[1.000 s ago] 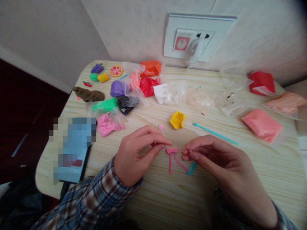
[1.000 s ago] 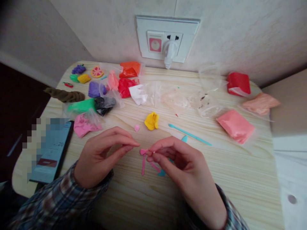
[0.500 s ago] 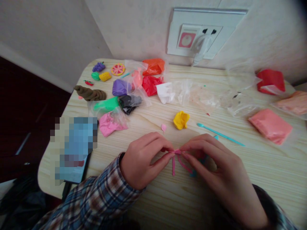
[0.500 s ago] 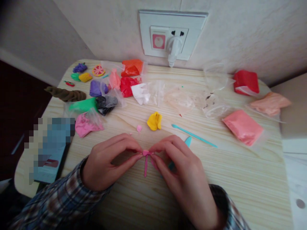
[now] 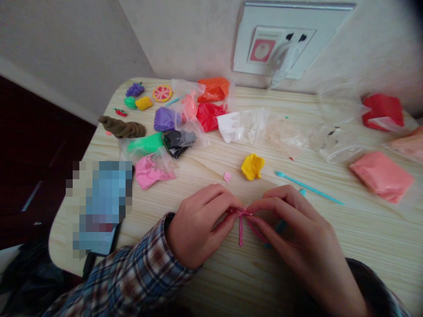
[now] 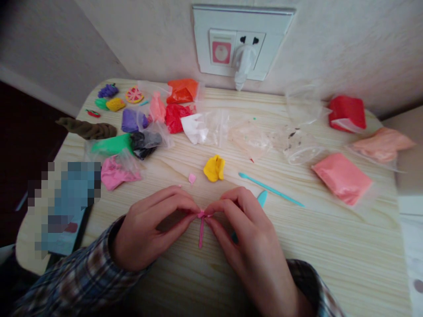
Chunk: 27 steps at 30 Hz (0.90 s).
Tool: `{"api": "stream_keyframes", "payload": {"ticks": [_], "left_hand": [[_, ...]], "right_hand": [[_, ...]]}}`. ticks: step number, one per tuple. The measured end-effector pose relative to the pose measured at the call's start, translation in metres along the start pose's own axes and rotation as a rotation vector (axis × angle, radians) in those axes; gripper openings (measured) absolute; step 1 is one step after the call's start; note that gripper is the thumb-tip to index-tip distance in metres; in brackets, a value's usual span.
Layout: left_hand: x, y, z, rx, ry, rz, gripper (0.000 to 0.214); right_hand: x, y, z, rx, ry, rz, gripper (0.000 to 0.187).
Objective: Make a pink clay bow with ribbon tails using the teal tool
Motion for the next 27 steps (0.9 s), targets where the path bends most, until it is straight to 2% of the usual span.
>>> {"api": "stream_keyframes", "payload": {"ticks": [5, 12, 16, 21, 27], "left_hand": [[-0.0024, -0.0007, -0.0011, 0.002, 0.024, -0.019, 0.013], [-0.0008, -0.0003, 0.0008, -0.007, 0.036, -0.006, 0.006], [-0.0010, -0.0007, 0.0002, 0.002, 0.031, -0.003, 0.007], [-0.0020, -0.0005, -0.0018, 0.007, 0.065, 0.001, 0.007], [-0.0026, -0.0010, -0.0001, 0.004, 0.047, -0.005, 0.008]], "right_hand": [[-0.0001, -0.0013, 0.0016, -0.004, -0.009, 0.022, 0.009], [-0.0036, -0.0024, 0.0015, -0.001, 0.006, -0.009, 0.006], [-0.0033, -0.0020, 0.0015, 0.003, -0.013, -0.005, 0.012], [-0.0064, -0.0008, 0.0009, -0.001, -0.003, -0.036, 0.006], [-0.0040, -0.0005, 0.0019, -0.004, -0.022, -0.001, 0.012]]}}
Point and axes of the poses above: each hand's wrist, its own y-axis away from the middle knuckle, its own x-axis out of the palm, z = x × y, the point moved 9 cm from there along -y, towards the middle knuckle, and after that the axes turned 6 degrees about -x, right-handed, at the moved point
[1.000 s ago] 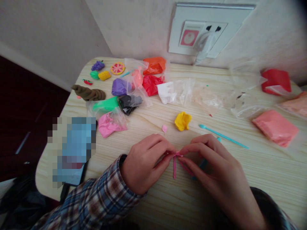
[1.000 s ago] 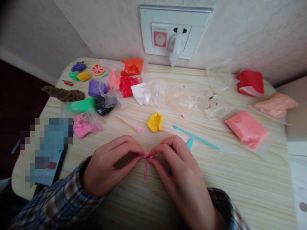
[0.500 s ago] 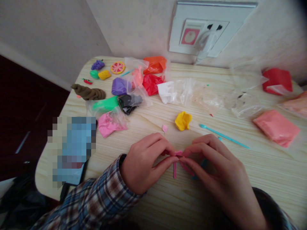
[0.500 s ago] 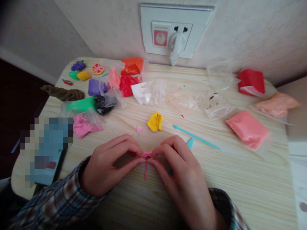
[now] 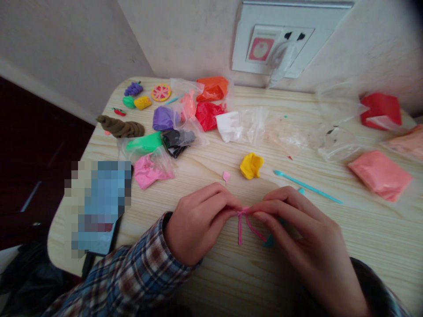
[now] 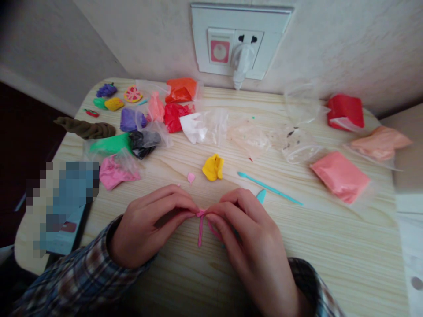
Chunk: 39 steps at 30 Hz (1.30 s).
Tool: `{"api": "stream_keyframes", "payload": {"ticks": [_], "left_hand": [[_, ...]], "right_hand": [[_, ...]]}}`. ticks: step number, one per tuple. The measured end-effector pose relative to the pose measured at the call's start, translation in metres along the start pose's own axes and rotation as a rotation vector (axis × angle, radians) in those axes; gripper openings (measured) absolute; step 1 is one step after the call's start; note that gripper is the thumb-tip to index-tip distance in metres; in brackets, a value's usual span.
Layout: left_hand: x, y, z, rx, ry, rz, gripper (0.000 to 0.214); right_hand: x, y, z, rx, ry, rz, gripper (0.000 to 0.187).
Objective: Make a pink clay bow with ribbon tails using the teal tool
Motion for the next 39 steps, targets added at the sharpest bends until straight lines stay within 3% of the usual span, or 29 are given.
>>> {"api": "stream_keyframes", "payload": {"ticks": [6, 13, 24, 30, 34, 39], "left_hand": [[0.000, 0.001, -0.002, 0.001, 0.005, 0.015, 0.014], [0.000, 0.000, 0.001, -0.026, -0.016, -0.019, 0.007], [-0.004, 0.000, 0.002, -0.034, -0.023, -0.031, 0.015], [-0.003, 0.000, 0.003, -0.047, -0.008, -0.015, 0.010], [-0.004, 0.002, -0.001, -0.009, -0.036, -0.026, 0.009], [-0.007, 0.006, -0.005, 0.043, -0.147, -0.088, 0.017]], "right_hand": [[-0.002, -0.001, -0.001, 0.005, 0.021, -0.033, 0.005], [0.001, 0.000, 0.000, -0.003, 0.027, 0.001, 0.012], [0.005, -0.002, 0.003, -0.023, 0.060, 0.014, 0.013], [-0.004, 0.001, -0.001, -0.019, 0.079, -0.003, 0.008], [-0.005, 0.004, 0.006, -0.103, 0.101, 0.040, 0.007], [0.009, 0.011, 0.017, -0.227, 0.136, 0.164, 0.010]]}}
Point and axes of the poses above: each hand's wrist, its own y-axis away from the middle knuckle, its own x-axis out of the palm, z = x × y, the point moved 9 cm from there along -y, towards the middle knuckle, and after that the axes turned 6 degrees about -x, right-handed, at the moved point
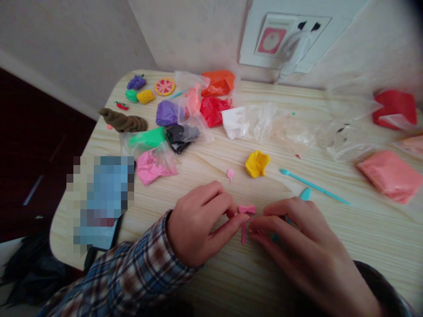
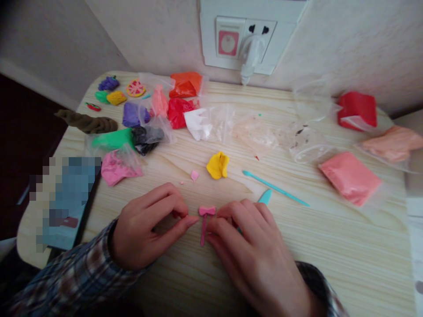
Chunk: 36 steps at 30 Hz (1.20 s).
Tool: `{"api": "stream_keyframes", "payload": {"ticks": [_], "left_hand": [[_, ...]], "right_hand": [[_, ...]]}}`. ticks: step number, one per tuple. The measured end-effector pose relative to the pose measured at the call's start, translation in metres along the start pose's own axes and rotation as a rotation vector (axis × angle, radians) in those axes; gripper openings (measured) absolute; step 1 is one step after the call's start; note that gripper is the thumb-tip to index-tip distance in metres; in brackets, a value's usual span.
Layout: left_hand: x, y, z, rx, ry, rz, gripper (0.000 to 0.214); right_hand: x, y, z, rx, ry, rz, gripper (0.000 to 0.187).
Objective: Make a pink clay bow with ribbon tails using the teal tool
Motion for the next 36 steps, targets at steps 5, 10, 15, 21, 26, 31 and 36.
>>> {"api": "stream_keyframes", "payload": {"ticks": [5, 10, 15, 21, 26, 31, 36], "left_hand": [[0.001, 0.000, 0.004, -0.042, -0.018, -0.003, 0.008], [0.005, 0.000, 0.002, -0.002, -0.022, 0.030, 0.010], [0.008, -0.001, 0.003, -0.008, 0.009, 0.055, 0.009], [0.013, -0.003, 0.004, -0.003, 0.021, 0.071, 0.009], [0.013, -0.003, 0.004, -0.004, 0.003, 0.053, 0.010], [0.013, -0.003, 0.003, 0.009, -0.002, 0.056, 0.011], [0.012, -0.002, 0.002, 0.026, -0.024, 0.041, 0.011]], "right_hand": [[0.006, 0.002, 0.000, -0.014, 0.045, 0.043, 0.010], [0.007, 0.001, -0.002, 0.001, 0.031, 0.050, 0.012], [-0.003, -0.001, -0.008, 0.064, 0.025, -0.050, 0.010], [-0.001, -0.001, -0.021, 0.174, -0.013, -0.093, 0.007], [0.000, -0.002, -0.024, 0.210, -0.037, -0.116, 0.008], [0.000, -0.004, -0.025, 0.223, -0.045, -0.124, 0.010], [0.001, -0.005, -0.025, 0.217, -0.049, -0.136, 0.007]]}}
Point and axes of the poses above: each hand's wrist, its own y-axis away from the middle knuckle, its own x-axis out of the palm, z = x × y, the point moved 9 cm from there along -y, towards the middle knuckle, and after that the axes turned 6 degrees about -x, right-handed, at the moved point
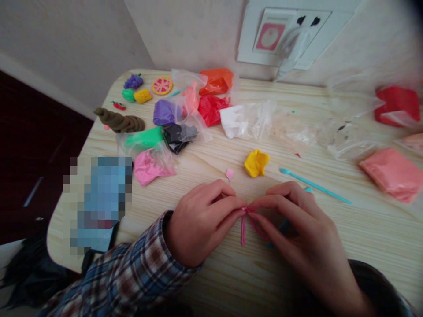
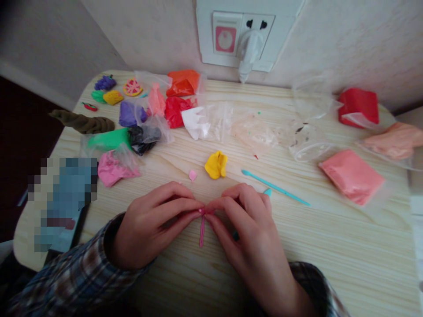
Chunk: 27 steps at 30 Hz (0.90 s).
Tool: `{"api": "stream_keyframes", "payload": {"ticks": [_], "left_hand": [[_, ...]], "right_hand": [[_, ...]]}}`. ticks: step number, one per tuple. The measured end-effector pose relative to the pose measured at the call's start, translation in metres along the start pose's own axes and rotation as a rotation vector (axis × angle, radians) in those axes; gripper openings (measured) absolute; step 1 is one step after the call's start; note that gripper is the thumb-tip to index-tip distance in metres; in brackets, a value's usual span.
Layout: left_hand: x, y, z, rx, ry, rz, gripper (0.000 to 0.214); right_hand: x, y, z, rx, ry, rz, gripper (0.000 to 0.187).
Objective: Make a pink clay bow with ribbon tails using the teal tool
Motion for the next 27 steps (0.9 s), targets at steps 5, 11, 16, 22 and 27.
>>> {"api": "stream_keyframes", "payload": {"ticks": [5, 11, 16, 22, 27], "left_hand": [[-0.0010, 0.0010, -0.0005, -0.001, -0.018, -0.001, 0.012], [0.0003, 0.0026, -0.0017, 0.026, -0.045, -0.012, 0.013], [0.0016, 0.0028, -0.0019, 0.028, -0.054, -0.010, 0.015], [0.0008, 0.0025, -0.0038, 0.029, -0.066, -0.010, 0.017], [0.0004, 0.0026, -0.0042, 0.041, -0.061, -0.016, 0.017]], "right_hand": [[0.0000, -0.0001, 0.0006, 0.006, -0.012, -0.005, 0.006], [-0.0001, 0.0004, -0.0005, 0.018, -0.021, -0.009, 0.008], [-0.0003, 0.0015, -0.0027, 0.027, 0.006, -0.017, 0.009], [-0.0003, 0.0007, -0.0022, 0.015, 0.011, -0.023, 0.008], [-0.0016, 0.0014, -0.0029, 0.032, -0.003, -0.027, 0.009]]}}
Point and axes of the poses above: each hand's wrist, its own y-axis away from the middle knuckle, its own x-axis out of the palm, z = x × y, the point moved 9 cm from there along -y, towards the middle knuckle, and after that the axes turned 6 degrees about -x, right-handed, at the moved point
